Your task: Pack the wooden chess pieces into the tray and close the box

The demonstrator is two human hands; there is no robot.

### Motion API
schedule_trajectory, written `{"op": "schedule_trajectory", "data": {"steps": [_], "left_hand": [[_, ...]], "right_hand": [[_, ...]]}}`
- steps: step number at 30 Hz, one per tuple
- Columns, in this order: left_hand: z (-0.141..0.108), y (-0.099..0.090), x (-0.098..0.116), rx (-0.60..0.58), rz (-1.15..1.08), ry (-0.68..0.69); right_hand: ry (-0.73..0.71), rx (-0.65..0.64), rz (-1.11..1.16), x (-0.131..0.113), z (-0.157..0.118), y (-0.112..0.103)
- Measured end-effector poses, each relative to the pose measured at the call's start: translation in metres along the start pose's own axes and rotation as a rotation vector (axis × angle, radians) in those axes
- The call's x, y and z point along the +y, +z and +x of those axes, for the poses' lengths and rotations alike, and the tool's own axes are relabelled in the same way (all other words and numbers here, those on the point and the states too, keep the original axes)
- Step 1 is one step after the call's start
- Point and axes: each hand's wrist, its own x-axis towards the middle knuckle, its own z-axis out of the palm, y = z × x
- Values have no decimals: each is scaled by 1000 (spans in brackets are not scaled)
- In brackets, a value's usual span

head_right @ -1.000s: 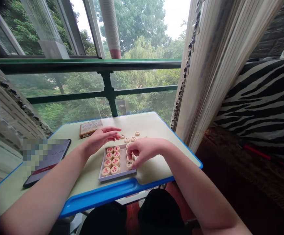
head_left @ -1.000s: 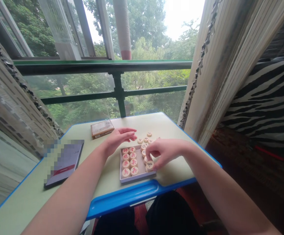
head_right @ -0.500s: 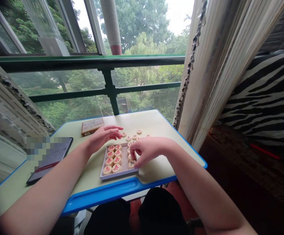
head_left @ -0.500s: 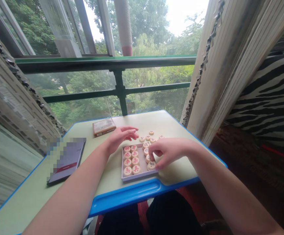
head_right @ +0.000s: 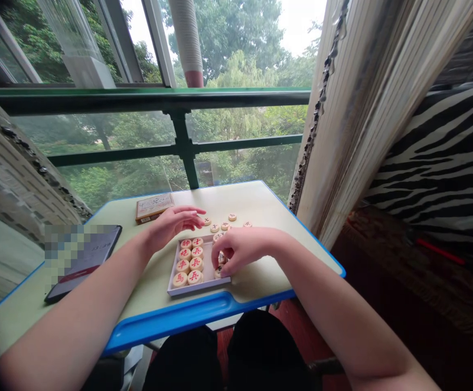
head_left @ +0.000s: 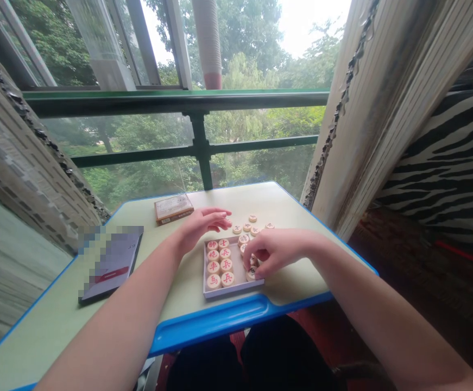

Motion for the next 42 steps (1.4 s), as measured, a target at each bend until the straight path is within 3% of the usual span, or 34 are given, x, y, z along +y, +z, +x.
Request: {"op": "schedule_trajectory", "data": {"steps": [6,10,12,16,21,27,31,38,42], "left_hand": [[-2,1,3,13,5,5],[-1,2,2,44,18,8],[0,2,2,63,46,11],[1,4,0,63,127,5],[0,4,1,73,138,17],[1,0,-1,122,132,2],[2,-1,-2,114,151,5],[3,1,-5,63,205,-8],[4,0,-8,127,185,10]], "right_hand": [[-7,41,-22,-2,-1,-2],[5,140,6,2,2,-2],[27,266,-9,8,4,-2],[135,664,-241,24,10,-4],[246,875,-388,45,15,-8],[374,802,-402,70,27,-4],[337,769,-348,83,36,1],[319,667,-327,85,40,0],[389,662,-304,83,39,-1]]}}
